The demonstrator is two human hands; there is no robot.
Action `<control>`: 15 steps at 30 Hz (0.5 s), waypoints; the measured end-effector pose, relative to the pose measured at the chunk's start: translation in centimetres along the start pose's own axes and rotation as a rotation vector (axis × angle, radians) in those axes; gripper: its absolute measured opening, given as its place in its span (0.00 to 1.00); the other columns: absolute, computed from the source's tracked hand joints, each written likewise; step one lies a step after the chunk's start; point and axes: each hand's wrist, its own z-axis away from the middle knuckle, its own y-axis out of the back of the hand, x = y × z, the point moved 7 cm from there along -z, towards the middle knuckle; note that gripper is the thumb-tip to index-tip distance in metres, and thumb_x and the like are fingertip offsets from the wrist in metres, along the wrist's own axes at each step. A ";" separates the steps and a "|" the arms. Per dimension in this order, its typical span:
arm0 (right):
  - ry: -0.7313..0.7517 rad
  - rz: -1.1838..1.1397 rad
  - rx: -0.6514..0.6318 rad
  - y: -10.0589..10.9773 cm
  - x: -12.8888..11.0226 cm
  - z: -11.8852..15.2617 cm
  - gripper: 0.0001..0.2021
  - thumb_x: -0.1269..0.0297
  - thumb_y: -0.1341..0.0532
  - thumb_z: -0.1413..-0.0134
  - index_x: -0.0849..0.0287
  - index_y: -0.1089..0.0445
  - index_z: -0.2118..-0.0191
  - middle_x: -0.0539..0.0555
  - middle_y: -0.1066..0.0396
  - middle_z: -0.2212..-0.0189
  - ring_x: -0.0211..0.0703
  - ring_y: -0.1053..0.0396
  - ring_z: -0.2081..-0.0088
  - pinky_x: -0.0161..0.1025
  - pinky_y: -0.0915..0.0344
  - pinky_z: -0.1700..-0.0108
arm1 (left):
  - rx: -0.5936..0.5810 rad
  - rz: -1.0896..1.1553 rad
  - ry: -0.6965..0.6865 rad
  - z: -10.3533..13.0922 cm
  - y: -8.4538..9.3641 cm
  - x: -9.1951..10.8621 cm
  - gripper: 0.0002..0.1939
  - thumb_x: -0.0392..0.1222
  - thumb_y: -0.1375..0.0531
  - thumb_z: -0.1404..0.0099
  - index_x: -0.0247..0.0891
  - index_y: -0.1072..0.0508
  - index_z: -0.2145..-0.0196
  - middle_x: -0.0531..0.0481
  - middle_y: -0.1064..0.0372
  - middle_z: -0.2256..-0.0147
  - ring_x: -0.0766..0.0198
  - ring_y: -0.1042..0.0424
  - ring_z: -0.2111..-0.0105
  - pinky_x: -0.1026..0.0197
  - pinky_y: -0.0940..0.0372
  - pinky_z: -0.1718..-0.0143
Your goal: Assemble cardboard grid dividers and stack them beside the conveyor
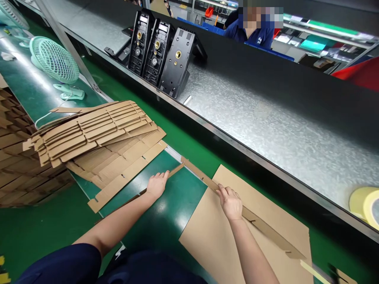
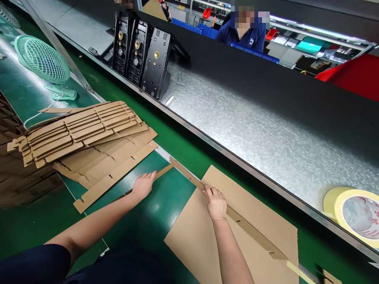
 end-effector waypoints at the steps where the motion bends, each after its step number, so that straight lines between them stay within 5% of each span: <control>1: 0.001 0.000 -0.007 0.0 0.0 0.0 0.15 0.59 0.50 0.33 0.55 0.27 0.54 0.52 0.32 0.73 0.40 0.37 0.71 0.37 0.47 0.65 | 0.001 -0.006 0.003 0.0 0.0 0.0 0.25 0.30 0.55 0.34 0.37 0.43 0.40 0.41 0.30 0.59 0.53 0.33 0.55 0.53 0.37 0.60; 15: 0.095 -0.128 -0.136 -3.1 1.8 -1.6 0.15 0.57 0.49 0.33 0.52 0.27 0.53 0.52 0.29 0.69 0.39 0.33 0.68 0.36 0.46 0.64 | -0.015 -0.066 0.051 -0.2 0.1 0.7 0.25 0.30 0.54 0.35 0.37 0.41 0.40 0.40 0.30 0.58 0.54 0.32 0.56 0.54 0.36 0.60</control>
